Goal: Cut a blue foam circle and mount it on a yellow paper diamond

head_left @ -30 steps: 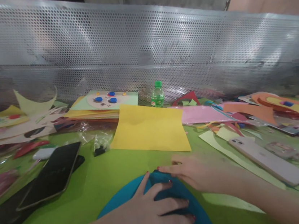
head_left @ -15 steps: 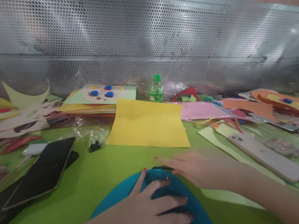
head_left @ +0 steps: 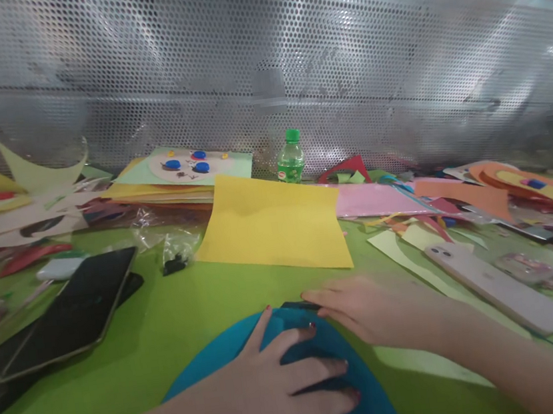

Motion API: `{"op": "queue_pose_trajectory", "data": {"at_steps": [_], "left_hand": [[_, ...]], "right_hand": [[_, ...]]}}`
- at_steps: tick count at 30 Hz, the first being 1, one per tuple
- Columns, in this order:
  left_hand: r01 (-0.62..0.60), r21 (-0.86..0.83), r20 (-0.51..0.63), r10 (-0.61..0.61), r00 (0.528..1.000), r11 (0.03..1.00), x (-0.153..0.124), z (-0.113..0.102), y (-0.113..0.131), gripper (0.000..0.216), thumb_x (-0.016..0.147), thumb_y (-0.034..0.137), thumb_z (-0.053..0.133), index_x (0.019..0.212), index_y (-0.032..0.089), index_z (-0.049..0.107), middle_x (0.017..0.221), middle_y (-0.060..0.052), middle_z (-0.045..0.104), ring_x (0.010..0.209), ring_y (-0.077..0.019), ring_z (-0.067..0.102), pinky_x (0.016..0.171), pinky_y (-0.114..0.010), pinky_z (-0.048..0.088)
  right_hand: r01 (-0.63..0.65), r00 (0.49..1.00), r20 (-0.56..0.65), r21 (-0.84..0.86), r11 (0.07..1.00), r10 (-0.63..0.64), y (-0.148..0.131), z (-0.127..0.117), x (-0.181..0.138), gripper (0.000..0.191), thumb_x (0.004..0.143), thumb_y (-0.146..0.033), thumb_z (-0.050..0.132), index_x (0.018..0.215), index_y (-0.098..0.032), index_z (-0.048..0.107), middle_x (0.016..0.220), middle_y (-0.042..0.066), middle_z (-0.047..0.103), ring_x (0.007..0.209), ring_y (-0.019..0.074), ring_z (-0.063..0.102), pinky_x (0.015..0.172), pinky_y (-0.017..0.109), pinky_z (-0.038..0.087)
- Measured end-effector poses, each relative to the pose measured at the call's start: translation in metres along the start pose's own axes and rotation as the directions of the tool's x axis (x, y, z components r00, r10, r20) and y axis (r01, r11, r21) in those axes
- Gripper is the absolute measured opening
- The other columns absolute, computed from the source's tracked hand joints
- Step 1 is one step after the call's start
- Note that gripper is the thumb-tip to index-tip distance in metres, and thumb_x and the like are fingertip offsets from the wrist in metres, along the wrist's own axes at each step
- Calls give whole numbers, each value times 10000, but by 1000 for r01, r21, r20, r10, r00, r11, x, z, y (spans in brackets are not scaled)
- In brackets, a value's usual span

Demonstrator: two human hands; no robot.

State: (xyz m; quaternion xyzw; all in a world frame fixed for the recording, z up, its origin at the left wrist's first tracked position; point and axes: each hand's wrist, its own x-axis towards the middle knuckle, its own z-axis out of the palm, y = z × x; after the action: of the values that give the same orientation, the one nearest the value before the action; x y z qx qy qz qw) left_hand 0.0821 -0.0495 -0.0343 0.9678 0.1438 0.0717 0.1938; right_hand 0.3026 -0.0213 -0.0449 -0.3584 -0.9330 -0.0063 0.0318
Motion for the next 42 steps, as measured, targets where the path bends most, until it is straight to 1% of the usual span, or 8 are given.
{"op": "queue_pose_trajectory", "data": {"at_steps": [4,11,18,23,31,36,39,42], "left_hand": [[-3,-21,1,3,1000,1000,1,1,-1,439,851,295,429,1289,325,432,1270,-8,540,1211,-266,422,1044,-523,193],[0,-51,-8,0,1000,999,1,3,-2,540,778,477,520,1289,327,431,1268,-22,539,1213,-285,413,1046,-519,192],[-70,63,-54,74,996,996,2,6,-6,454,837,301,423,1291,318,421,1237,-13,566,1169,-262,462,1034,-500,229],[-78,100,-58,84,995,992,2,9,-9,444,852,305,434,1295,335,413,1239,-8,564,1177,-262,451,1038,-497,226],[-65,130,-62,74,995,989,2,30,-21,486,836,344,499,1308,356,384,1283,-10,522,1209,-291,404,1041,-551,170],[-100,148,-10,103,995,984,2,19,-16,476,833,364,485,1301,345,401,1288,-21,515,1201,-294,414,1030,-561,189],[-103,137,29,100,995,985,4,11,-11,506,821,429,471,1311,324,399,1282,-35,520,1192,-305,423,1019,-562,215],[-98,143,54,91,994,985,6,9,-10,565,790,503,483,1315,316,394,1283,-41,521,1188,-318,420,1017,-562,223]], "right_hand": [[8,1000,22,-10,1000,-8,1,1,-1,300,885,-207,399,1137,-185,560,913,75,666,803,166,620,658,248,457],[25,1000,17,-13,1000,-25,0,2,-3,307,867,-167,417,1145,-180,549,893,74,666,751,153,622,621,235,450],[14,999,31,-16,1000,-14,-2,-2,-2,307,863,-161,418,1136,-176,558,880,75,668,760,158,623,624,236,454],[18,999,40,-23,1000,-17,-1,-4,-3,307,853,-149,426,1124,-174,569,875,76,670,748,158,626,615,236,455],[14,999,41,-32,999,-12,-2,-6,-5,300,853,-147,420,1103,-179,583,866,72,673,737,158,630,600,234,452],[0,999,43,-42,999,1,-3,-10,-5,300,844,-142,435,1099,-183,586,835,67,675,719,152,630,592,227,446],[-5,998,57,-41,999,7,-4,-13,-5,294,845,-141,428,1080,-184,598,809,63,676,709,151,629,585,227,443],[-21,998,62,-37,999,23,-5,-16,-6,285,840,-140,433,1060,-187,609,784,56,675,687,150,626,576,229,438]]}}
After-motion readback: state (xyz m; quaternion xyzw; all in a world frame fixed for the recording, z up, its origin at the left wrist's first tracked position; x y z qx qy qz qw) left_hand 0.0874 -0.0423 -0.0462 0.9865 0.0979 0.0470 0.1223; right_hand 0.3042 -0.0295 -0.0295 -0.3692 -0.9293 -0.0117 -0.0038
